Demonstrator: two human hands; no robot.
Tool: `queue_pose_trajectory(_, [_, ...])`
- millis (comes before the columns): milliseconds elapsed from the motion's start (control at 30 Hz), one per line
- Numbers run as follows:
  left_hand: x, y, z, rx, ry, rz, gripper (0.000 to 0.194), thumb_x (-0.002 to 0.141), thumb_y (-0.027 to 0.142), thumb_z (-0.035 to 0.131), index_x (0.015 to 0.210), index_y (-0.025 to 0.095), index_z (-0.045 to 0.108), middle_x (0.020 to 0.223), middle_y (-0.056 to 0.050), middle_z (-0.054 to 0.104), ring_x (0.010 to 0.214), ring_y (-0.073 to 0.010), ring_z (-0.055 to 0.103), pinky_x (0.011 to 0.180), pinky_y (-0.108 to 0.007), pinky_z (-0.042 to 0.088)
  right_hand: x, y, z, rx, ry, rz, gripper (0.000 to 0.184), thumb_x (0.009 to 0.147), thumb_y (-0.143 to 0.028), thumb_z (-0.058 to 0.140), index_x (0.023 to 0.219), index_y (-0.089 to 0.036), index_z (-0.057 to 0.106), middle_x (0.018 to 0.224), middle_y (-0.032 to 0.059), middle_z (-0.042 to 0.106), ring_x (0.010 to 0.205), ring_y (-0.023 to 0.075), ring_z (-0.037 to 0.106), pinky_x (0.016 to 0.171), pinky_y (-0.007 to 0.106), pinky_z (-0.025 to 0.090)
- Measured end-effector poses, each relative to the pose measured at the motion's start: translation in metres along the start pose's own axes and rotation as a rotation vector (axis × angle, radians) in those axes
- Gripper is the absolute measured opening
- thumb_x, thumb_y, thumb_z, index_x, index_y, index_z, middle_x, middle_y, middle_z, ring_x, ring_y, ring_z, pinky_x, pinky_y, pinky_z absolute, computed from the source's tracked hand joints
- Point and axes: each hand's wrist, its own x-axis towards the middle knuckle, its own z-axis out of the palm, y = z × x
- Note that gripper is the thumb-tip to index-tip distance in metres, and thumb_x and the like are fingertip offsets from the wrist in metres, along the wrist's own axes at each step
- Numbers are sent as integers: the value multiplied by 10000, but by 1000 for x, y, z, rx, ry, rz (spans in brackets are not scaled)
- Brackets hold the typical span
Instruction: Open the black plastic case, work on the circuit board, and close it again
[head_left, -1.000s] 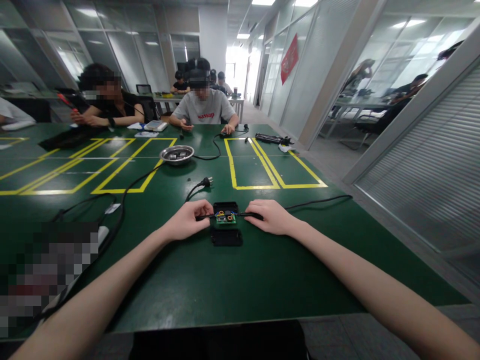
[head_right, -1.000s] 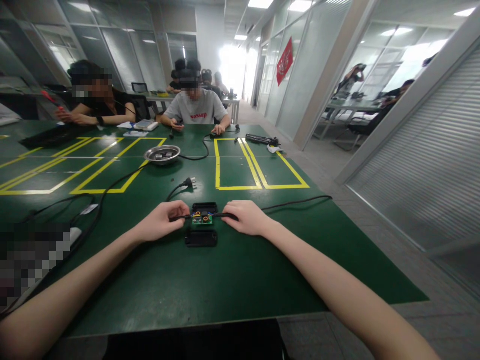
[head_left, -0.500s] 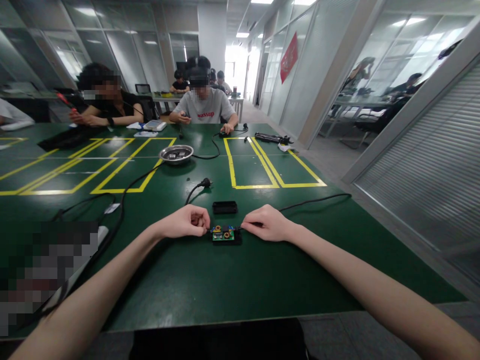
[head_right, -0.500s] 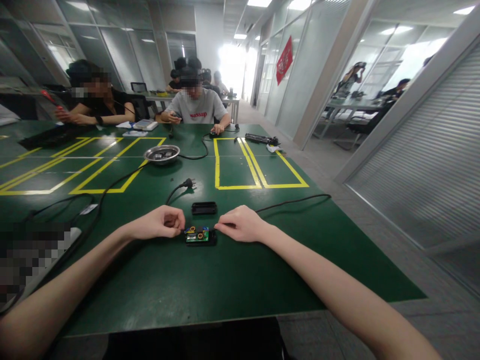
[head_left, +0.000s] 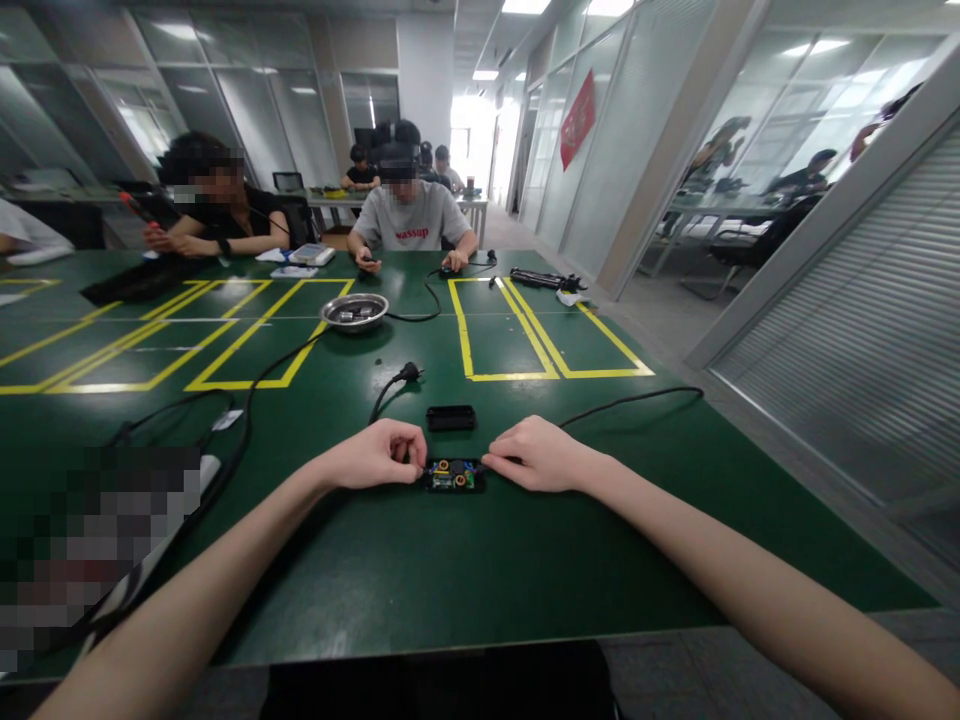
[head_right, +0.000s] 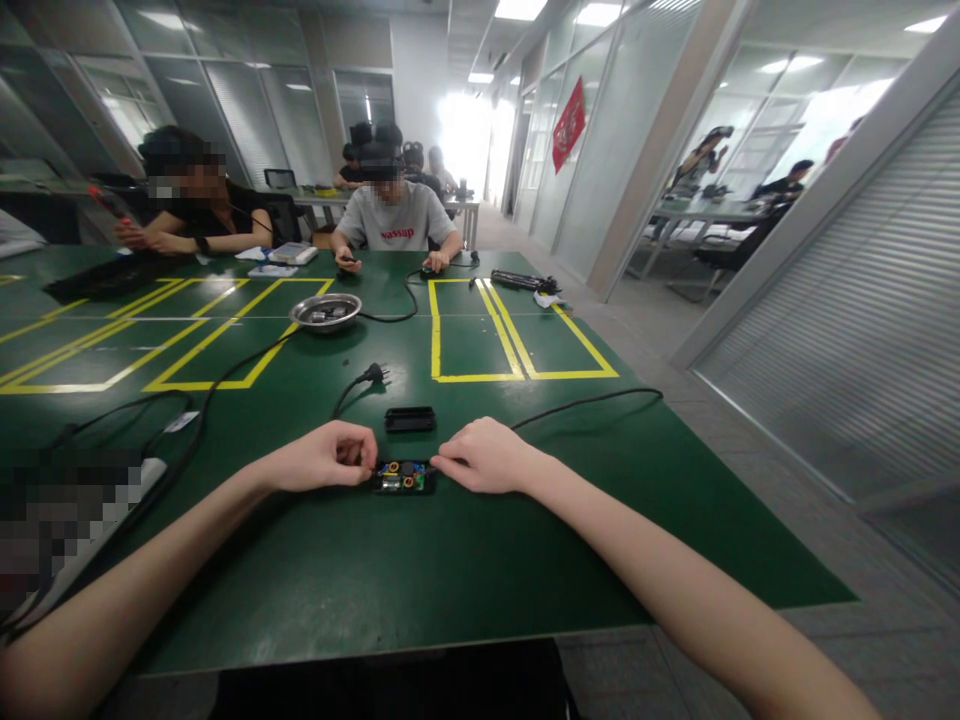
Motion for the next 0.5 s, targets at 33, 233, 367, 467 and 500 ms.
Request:
queue_pose_trajectory(33, [0, 0, 1, -9, -4, 1, 190, 714, 322, 719, 765, 155, 645, 627, 45, 595, 550, -86, 470, 517, -195, 323, 1, -2, 0, -8, -8, 2, 435, 1044, -274, 484, 628, -183, 574, 609, 15, 628, 549, 127, 518, 578, 287, 260])
queue_pose_trajectory(233, [-1, 0, 5, -17, -19, 25, 173, 743, 291, 706, 695, 167, 596, 625, 42, 613, 557, -86, 497, 527, -195, 348, 4, -3, 6, -9, 50, -35, 376, 995, -221, 536, 622, -179, 564, 626, 14, 611, 602, 137, 529, 680, 296, 321])
queue_pose_trajectory(367, [-1, -1, 6, 27, -10, 59, 145, 746, 274, 678, 692, 167, 598, 623, 38, 604, 566, -92, 507, 534, -200, 362, 5, -3, 11, 140, 129, 73, 239, 951, -204, 606, 714, -178, 629, 746, 18, 651, 680, 143, 567, 711, 273, 371])
queue_pose_trajectory(467, [-1, 0, 6, 87, 18, 68, 143, 754, 288, 690, 737, 165, 619, 609, 49, 568, 555, -90, 476, 528, -200, 348, 6, -5, 13, 218, 125, 155, 171, 929, -183, 629, 763, -180, 669, 720, 8, 654, 679, 147, 578, 701, 262, 388])
queue_pose_trajectory(500, [-1, 0, 6, 101, 25, 65, 160, 766, 309, 697, 756, 164, 630, 606, 52, 555, 554, -90, 463, 526, -200, 341, 7, -6, 13, 229, 117, 176, 166, 923, -180, 635, 763, -180, 678, 702, 6, 654, 668, 147, 578, 688, 260, 384])
